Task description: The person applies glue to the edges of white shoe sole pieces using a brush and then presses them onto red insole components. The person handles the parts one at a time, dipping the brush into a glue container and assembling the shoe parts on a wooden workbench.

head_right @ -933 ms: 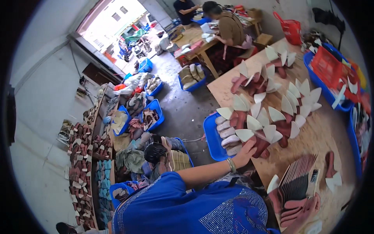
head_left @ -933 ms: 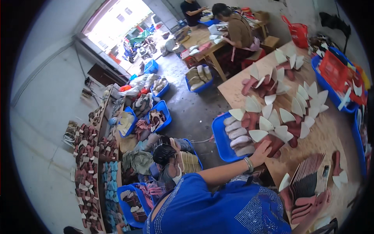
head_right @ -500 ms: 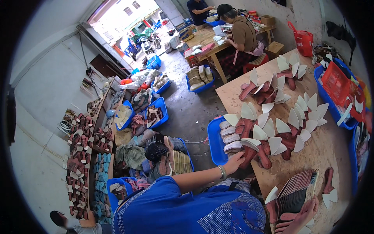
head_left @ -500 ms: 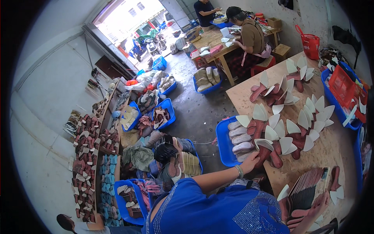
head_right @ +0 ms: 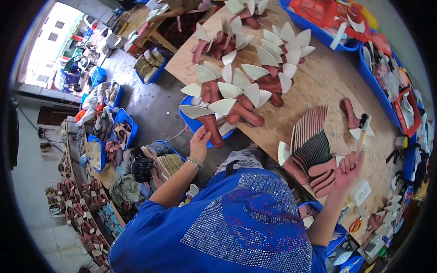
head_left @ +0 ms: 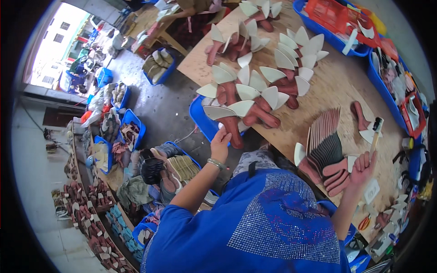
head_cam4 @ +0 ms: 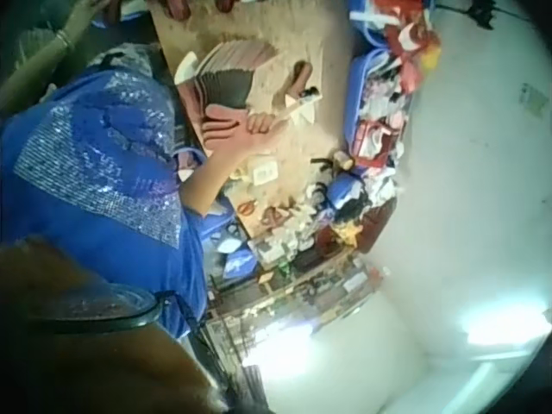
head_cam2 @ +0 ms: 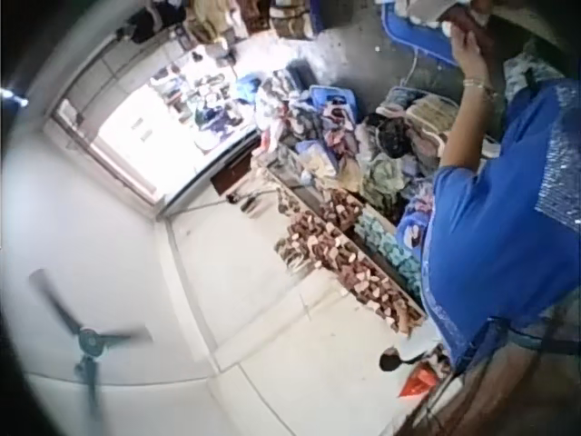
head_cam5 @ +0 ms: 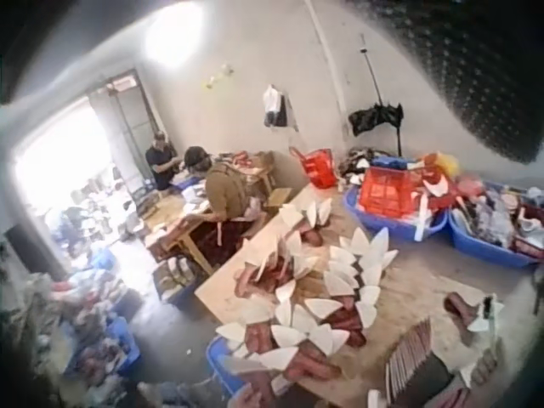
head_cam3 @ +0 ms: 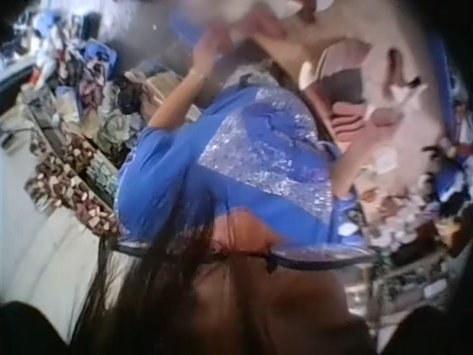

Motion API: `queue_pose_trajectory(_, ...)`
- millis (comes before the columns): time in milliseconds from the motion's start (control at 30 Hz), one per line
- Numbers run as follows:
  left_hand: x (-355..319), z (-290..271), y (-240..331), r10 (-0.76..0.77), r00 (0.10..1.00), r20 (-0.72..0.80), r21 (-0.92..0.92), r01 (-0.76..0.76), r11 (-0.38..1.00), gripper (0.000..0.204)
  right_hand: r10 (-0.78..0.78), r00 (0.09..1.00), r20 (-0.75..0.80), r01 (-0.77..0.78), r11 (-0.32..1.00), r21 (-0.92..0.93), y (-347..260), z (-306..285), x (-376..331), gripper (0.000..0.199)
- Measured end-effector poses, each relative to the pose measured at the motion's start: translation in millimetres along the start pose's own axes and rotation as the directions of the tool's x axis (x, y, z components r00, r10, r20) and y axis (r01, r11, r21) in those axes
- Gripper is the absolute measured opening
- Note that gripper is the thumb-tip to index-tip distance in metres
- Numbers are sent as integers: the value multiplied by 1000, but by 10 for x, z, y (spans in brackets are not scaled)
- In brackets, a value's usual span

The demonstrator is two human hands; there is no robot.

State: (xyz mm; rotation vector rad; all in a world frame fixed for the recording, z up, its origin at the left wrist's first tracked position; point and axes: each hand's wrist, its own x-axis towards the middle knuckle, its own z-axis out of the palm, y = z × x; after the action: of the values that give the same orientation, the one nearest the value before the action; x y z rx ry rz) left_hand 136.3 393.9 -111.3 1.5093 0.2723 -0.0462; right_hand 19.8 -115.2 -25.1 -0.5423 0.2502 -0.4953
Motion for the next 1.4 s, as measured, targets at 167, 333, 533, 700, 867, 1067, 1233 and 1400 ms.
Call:
queue_pose_trajectory(167,-121,237,-160,-99,994,40,1,99,995,32,-2,997,-78,2,1000,-10,-53,-1,-125,18)
queue_pose_trajectory(333,144,445,-584,-124,989,80,99,116,988,34,-22,988,-155,12,998,-68,-58,161,-234,18)
queue_pose_trajectory(533,618,751,-706,-56,979,197,209,14,978,34,-29,990,-141,19,997,-71,-126,99,-358,21)
queue_pose_trajectory(700,845,876,-767,-112,986,123,386,57,921,32,-75,978,-197,62,996,-71,-155,75,-465,23)
queue_pose_trajectory(867,937,950,-766,-72,991,109,598,-8,801,31,-110,962,-251,91,992,-84,-166,58,-516,22)
queue_pose_trajectory(1067,1006,970,-796,-84,991,106,662,-7,749,31,-108,961,-253,85,991,-99,-78,66,-509,21)
queue_pose_trajectory(1233,1016,973,-758,-73,990,119,705,-32,708,31,-117,954,-274,94,991,-96,-37,122,-504,21)
queue_pose_trajectory(1400,961,1009,-663,-12,991,136,741,-94,665,27,-125,952,-280,102,990,-96,-22,50,-512,20)
